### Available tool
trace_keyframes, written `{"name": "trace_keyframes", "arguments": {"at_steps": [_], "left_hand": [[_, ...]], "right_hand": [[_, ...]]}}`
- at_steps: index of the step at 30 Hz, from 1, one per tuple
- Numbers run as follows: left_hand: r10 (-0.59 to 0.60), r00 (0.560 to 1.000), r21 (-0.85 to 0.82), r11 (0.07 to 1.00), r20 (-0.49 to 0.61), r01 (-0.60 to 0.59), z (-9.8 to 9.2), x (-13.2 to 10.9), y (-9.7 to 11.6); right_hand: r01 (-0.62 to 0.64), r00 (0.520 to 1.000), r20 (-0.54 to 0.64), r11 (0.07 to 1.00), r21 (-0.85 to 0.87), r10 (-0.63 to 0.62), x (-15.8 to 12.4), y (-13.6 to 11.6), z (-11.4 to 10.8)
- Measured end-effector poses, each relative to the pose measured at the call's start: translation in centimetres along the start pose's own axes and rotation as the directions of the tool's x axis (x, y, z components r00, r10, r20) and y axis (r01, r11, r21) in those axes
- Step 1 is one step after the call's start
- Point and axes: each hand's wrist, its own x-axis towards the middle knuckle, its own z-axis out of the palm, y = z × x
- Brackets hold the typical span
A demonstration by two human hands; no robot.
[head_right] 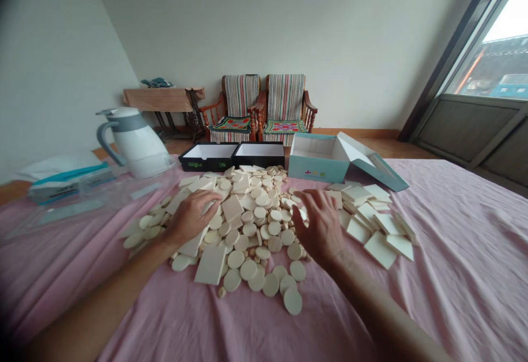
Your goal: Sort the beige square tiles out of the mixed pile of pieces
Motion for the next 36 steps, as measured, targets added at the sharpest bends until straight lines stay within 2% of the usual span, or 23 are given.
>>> {"name": "trace_keyframes", "arguments": {"at_steps": [3,7,9,12,16,18,22,24,26,28,31,33,36], "left_hand": [[0.002,0.998,0.026,1.000,0.066,-0.004,0.0,-0.1,0.2],[-0.002,0.996,0.039,0.999,0.091,-0.002,0.0,-0.1,0.4],[0.009,0.995,0.052,0.999,0.101,-0.014,0.0,-0.2,0.4],[0.031,0.993,0.076,0.996,0.111,-0.040,0.1,-0.2,0.3],[0.054,0.993,0.088,0.994,0.107,-0.063,0.1,-0.1,0.2],[0.061,0.993,0.091,0.993,0.103,-0.071,0.2,-0.1,0.1],[0.052,0.993,0.101,0.993,0.106,-0.062,0.3,-0.2,0.0],[0.049,0.992,0.099,0.993,0.113,-0.060,0.3,-0.2,-0.1],[0.053,0.992,0.091,0.994,0.115,-0.063,0.3,-0.2,-0.1],[0.056,0.993,0.083,0.994,0.109,-0.065,0.3,-0.2,-0.1],[0.054,0.993,0.075,0.995,0.104,-0.062,0.3,-0.2,-0.1],[0.050,0.993,0.074,0.996,0.105,-0.058,0.3,-0.2,-0.1],[0.046,0.993,0.072,0.996,0.110,-0.054,0.3,-0.2,-0.1]], "right_hand": [[0.132,0.972,0.156,0.962,0.241,-0.173,-0.8,-3.7,0.4],[0.207,0.879,0.317,0.883,0.421,-0.357,-1.2,-8.7,0.1],[0.244,0.830,0.369,0.868,0.433,-0.418,-1.3,-10.8,0.1],[0.289,0.793,0.420,0.880,0.378,-0.441,-1.5,-13.0,0.6],[0.321,0.772,0.459,0.893,0.316,-0.440,-2.0,-14.0,1.4],[0.288,0.788,0.450,0.897,0.334,-0.420,-2.0,-13.9,1.3],[0.190,0.882,0.362,0.930,0.314,-0.303,-0.9,-11.3,0.3],[0.117,0.934,0.312,0.973,0.198,-0.176,0.0,-8.3,-0.2],[0.011,0.963,0.268,1.000,0.023,-0.017,0.8,-4.4,-0.3],[-0.104,0.969,0.204,0.980,-0.173,0.139,1.3,-0.2,-0.2],[-0.254,0.945,0.100,0.894,-0.368,0.310,1.3,4.7,0.1],[-0.299,0.939,0.040,0.868,-0.397,0.342,1.1,6.2,0.4],[-0.279,0.950,0.039,0.897,-0.342,0.310,0.7,6.3,1.1]]}}
